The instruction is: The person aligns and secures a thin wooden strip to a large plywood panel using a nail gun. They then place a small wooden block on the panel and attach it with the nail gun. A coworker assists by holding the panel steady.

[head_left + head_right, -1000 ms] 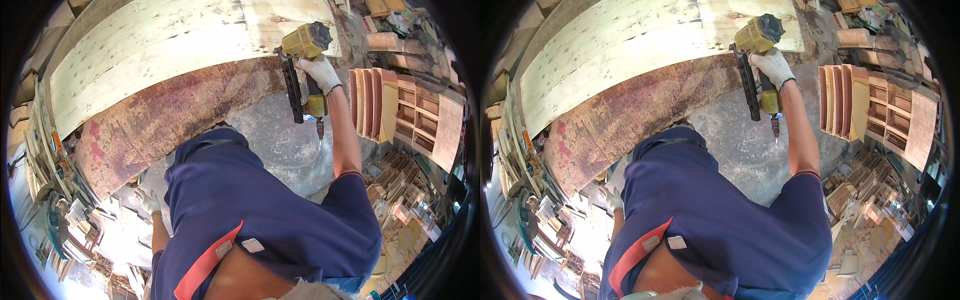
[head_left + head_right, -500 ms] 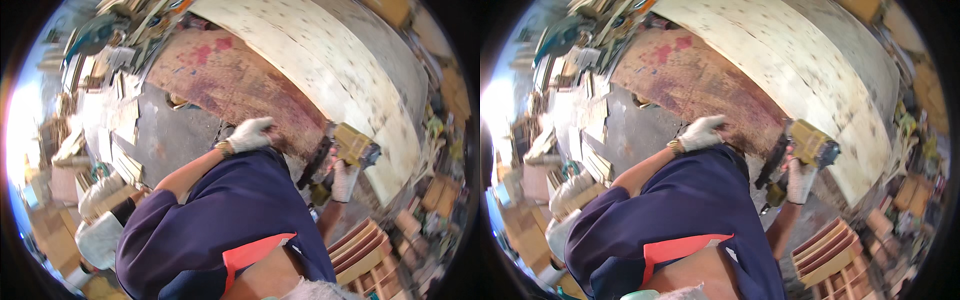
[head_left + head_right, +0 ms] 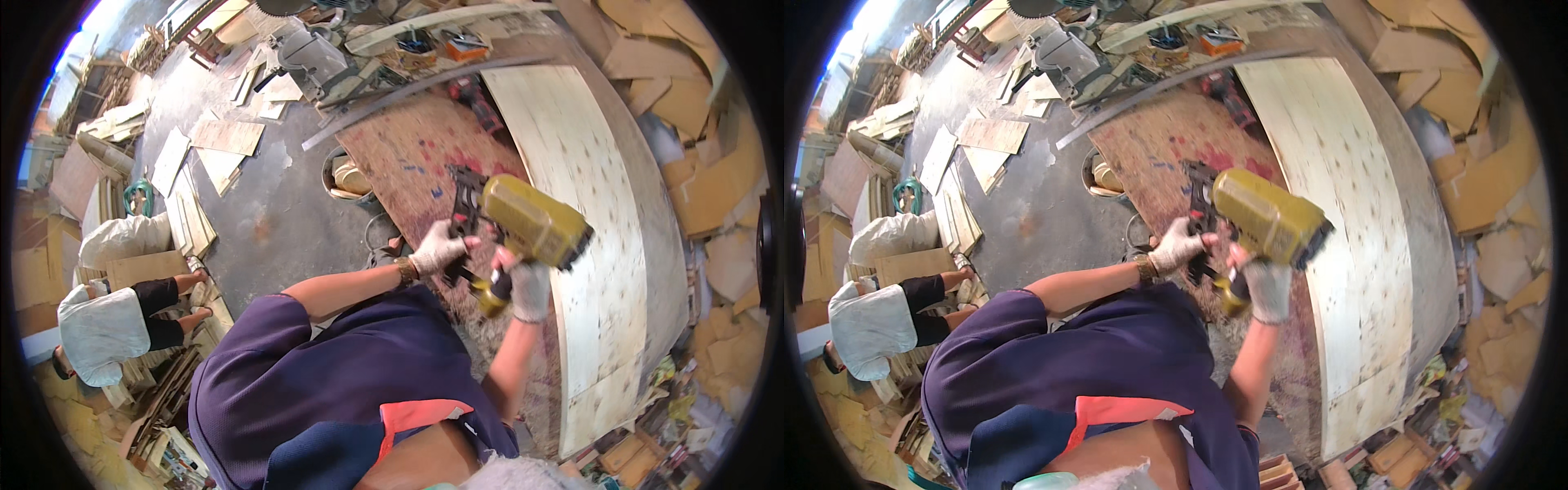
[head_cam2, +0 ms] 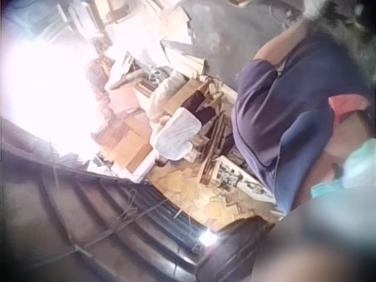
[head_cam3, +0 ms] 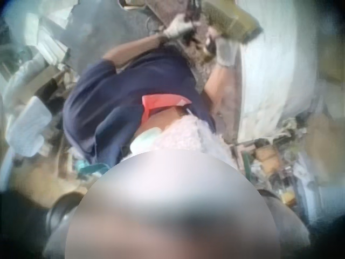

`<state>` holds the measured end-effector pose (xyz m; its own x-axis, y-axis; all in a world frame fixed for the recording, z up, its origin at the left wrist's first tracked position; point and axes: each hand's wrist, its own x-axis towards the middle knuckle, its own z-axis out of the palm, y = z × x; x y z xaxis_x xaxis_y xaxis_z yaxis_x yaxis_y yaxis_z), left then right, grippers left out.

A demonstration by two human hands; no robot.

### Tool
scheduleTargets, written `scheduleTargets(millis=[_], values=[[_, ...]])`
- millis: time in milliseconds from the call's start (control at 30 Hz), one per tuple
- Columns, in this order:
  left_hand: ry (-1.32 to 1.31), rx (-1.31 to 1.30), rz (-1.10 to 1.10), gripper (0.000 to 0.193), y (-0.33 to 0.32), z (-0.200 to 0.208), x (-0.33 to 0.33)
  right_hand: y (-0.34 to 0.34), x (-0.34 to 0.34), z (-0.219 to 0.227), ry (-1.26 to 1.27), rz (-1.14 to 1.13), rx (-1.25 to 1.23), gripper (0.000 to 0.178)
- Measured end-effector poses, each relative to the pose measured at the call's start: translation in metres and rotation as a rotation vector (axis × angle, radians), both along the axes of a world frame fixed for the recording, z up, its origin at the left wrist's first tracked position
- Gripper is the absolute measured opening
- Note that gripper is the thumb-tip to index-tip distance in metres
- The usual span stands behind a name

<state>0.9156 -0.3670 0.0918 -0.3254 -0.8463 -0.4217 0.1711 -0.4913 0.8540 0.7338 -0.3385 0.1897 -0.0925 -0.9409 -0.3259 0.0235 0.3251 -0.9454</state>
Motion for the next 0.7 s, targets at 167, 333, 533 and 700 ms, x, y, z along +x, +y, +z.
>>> scheduleTargets(millis=[167, 333, 533, 700], values=[[-0.339, 0.047, 0.164, 0.037, -0.109, -0.022, 0.114, -0.135, 0.101, -0.083, -0.256, -0.090, 0.063, 0.015], [-0.807, 0.017, 0.092, 0.053, -0.148, -0.066, 0.198, -0.188, 0.165, -0.174, -0.203, 0.050, 0.166, 0.013], [-0.894, -0.044, 0.174, 0.052, -0.158, -0.105, 0.240, -0.208, 0.199, -0.208, 0.198, 0.272, 0.058, 0.020], [-0.922, -0.117, 0.074, 0.045, -0.187, -0.112, 0.257, -0.181, 0.197, -0.201, 0.133, 0.122, -0.002, 0.029]])
